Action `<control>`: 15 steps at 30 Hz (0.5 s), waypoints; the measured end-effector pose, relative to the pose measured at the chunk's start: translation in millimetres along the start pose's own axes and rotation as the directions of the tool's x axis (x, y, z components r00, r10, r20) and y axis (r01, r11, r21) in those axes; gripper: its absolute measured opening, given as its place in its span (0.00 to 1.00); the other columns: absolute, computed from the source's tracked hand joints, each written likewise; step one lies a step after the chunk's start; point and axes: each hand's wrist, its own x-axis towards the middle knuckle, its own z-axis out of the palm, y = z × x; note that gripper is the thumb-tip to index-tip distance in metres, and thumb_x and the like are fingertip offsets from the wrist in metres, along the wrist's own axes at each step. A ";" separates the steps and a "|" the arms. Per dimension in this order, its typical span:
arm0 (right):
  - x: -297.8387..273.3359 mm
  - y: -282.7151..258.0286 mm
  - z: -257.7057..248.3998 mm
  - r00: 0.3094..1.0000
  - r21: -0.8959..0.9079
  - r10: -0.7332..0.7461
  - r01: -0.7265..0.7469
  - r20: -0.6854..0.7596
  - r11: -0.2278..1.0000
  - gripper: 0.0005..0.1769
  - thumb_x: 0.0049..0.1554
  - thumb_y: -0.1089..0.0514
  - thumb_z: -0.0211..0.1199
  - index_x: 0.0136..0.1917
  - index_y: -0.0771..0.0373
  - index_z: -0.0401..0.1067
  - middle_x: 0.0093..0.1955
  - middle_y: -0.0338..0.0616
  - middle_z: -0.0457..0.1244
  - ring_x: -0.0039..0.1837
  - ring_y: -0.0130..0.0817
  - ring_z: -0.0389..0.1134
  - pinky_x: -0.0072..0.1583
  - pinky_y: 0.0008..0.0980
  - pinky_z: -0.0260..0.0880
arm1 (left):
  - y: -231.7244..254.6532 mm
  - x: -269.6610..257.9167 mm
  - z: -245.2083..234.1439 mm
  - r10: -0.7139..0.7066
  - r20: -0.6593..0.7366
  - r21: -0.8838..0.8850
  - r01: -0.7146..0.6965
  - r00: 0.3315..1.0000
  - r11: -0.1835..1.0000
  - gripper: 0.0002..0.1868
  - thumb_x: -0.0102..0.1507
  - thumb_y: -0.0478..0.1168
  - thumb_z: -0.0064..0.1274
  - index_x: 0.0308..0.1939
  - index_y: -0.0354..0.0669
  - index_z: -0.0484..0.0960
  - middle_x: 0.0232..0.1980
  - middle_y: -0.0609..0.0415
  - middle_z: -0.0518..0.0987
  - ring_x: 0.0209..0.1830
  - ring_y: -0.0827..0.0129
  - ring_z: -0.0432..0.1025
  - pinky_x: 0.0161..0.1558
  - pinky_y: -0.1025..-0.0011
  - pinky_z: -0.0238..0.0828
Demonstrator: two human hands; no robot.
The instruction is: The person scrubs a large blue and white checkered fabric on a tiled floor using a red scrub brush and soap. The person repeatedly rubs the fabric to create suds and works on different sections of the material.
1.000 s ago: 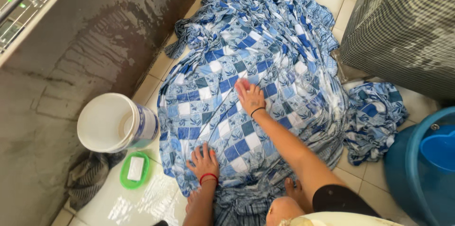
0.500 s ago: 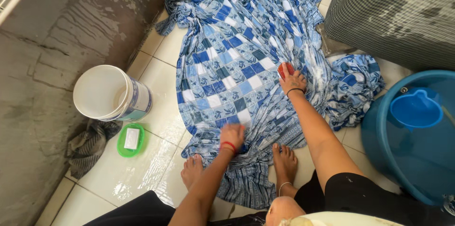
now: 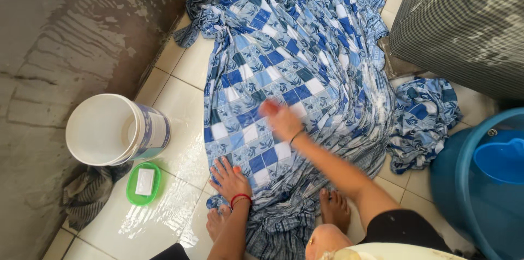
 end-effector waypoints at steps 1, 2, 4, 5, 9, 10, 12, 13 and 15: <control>40.5 23.1 -27.6 0.952 -0.228 0.016 -0.090 -0.306 0.970 0.50 0.54 0.18 0.52 0.52 0.72 0.72 0.48 0.63 0.68 0.48 0.57 0.73 0.46 0.51 0.74 | 0.3 0.5 -2.2 0.031 -0.035 -0.032 -0.032 0.999 0.999 0.35 0.67 0.48 0.36 0.79 0.53 0.54 0.84 0.53 0.46 0.83 0.53 0.40 0.77 0.47 0.32; 86.4 48.4 -63.5 0.918 -0.056 0.325 -0.346 -0.227 0.937 0.51 0.64 0.19 0.44 0.61 0.73 0.67 0.52 0.62 0.68 0.53 0.53 0.74 0.47 0.47 0.78 | 1.1 1.1 -3.0 0.059 -0.076 -0.064 -0.064 0.995 0.996 0.35 0.66 0.48 0.36 0.79 0.51 0.54 0.84 0.51 0.47 0.83 0.51 0.40 0.77 0.48 0.32; 142.9 86.8 -117.2 0.925 -0.578 -0.120 -0.120 -0.360 0.807 0.30 0.64 0.37 0.46 0.78 0.36 0.56 0.53 0.67 0.62 0.52 0.60 0.67 0.49 0.53 0.68 | 2.6 5.2 -0.7 0.107 -0.070 -0.081 -0.112 0.992 0.990 0.35 0.66 0.49 0.36 0.78 0.49 0.55 0.83 0.47 0.48 0.82 0.47 0.40 0.77 0.49 0.33; 164.2 84.0 -127.5 0.872 -0.623 -0.203 -0.139 -0.446 0.769 0.31 0.61 0.37 0.48 0.77 0.35 0.56 0.52 0.65 0.63 0.50 0.57 0.67 0.47 0.52 0.68 | 3.2 9.9 2.0 0.127 -0.022 -0.068 -0.128 0.992 0.989 0.34 0.67 0.50 0.36 0.78 0.49 0.55 0.83 0.46 0.48 0.82 0.46 0.40 0.77 0.50 0.33; 87.0 29.7 -70.4 0.842 -0.722 -0.358 -0.052 -0.403 0.690 0.18 0.77 0.49 0.50 0.49 0.55 0.74 0.44 0.52 0.65 0.47 0.49 0.68 0.46 0.52 0.67 | -4.6 1.4 15.9 0.558 -0.086 -0.240 -0.561 0.825 0.792 0.34 0.68 0.47 0.37 0.78 0.43 0.56 0.82 0.42 0.51 0.82 0.44 0.44 0.76 0.48 0.35; 50.1 5.1 -44.2 0.951 -0.138 0.034 -0.080 -0.308 0.987 0.36 0.65 0.30 0.55 0.39 0.66 0.76 0.42 0.62 0.68 0.48 0.58 0.72 0.48 0.51 0.72 | -5.6 -2.2 19.6 0.596 -0.087 -0.232 -0.598 0.798 0.767 0.33 0.68 0.47 0.38 0.78 0.45 0.57 0.82 0.41 0.51 0.82 0.43 0.44 0.76 0.48 0.36; -37.8 -37.6 14.2 0.944 -0.125 -0.331 0.327 -0.012 0.937 0.37 0.55 0.27 0.59 0.42 0.66 0.77 0.40 0.63 0.68 0.44 0.61 0.72 0.43 0.51 0.74 | -8.0 -11.8 25.7 0.676 -0.083 -0.217 -0.675 0.733 0.705 0.32 0.69 0.47 0.40 0.77 0.48 0.59 0.81 0.40 0.52 0.81 0.42 0.46 0.76 0.47 0.37; -70.0 -51.6 33.3 0.837 0.214 -0.544 0.521 0.063 0.826 0.35 0.63 0.29 0.52 0.59 0.61 0.79 0.39 0.59 0.70 0.40 0.57 0.75 0.47 0.52 0.72 | -11.6 -20.2 27.2 0.675 -0.026 -0.199 -0.665 0.738 0.720 0.30 0.69 0.49 0.41 0.75 0.50 0.60 0.80 0.41 0.52 0.81 0.41 0.46 0.76 0.44 0.36; -76.5 -64.4 47.4 0.890 0.118 -0.312 0.290 0.333 0.950 0.42 0.60 0.22 0.47 0.49 0.64 0.76 0.37 0.56 0.71 0.41 0.52 0.77 0.43 0.47 0.76 | -13.1 -28.9 28.6 0.673 0.078 -0.160 -0.657 0.735 0.737 0.27 0.68 0.52 0.43 0.71 0.54 0.62 0.77 0.43 0.53 0.80 0.40 0.45 0.75 0.39 0.33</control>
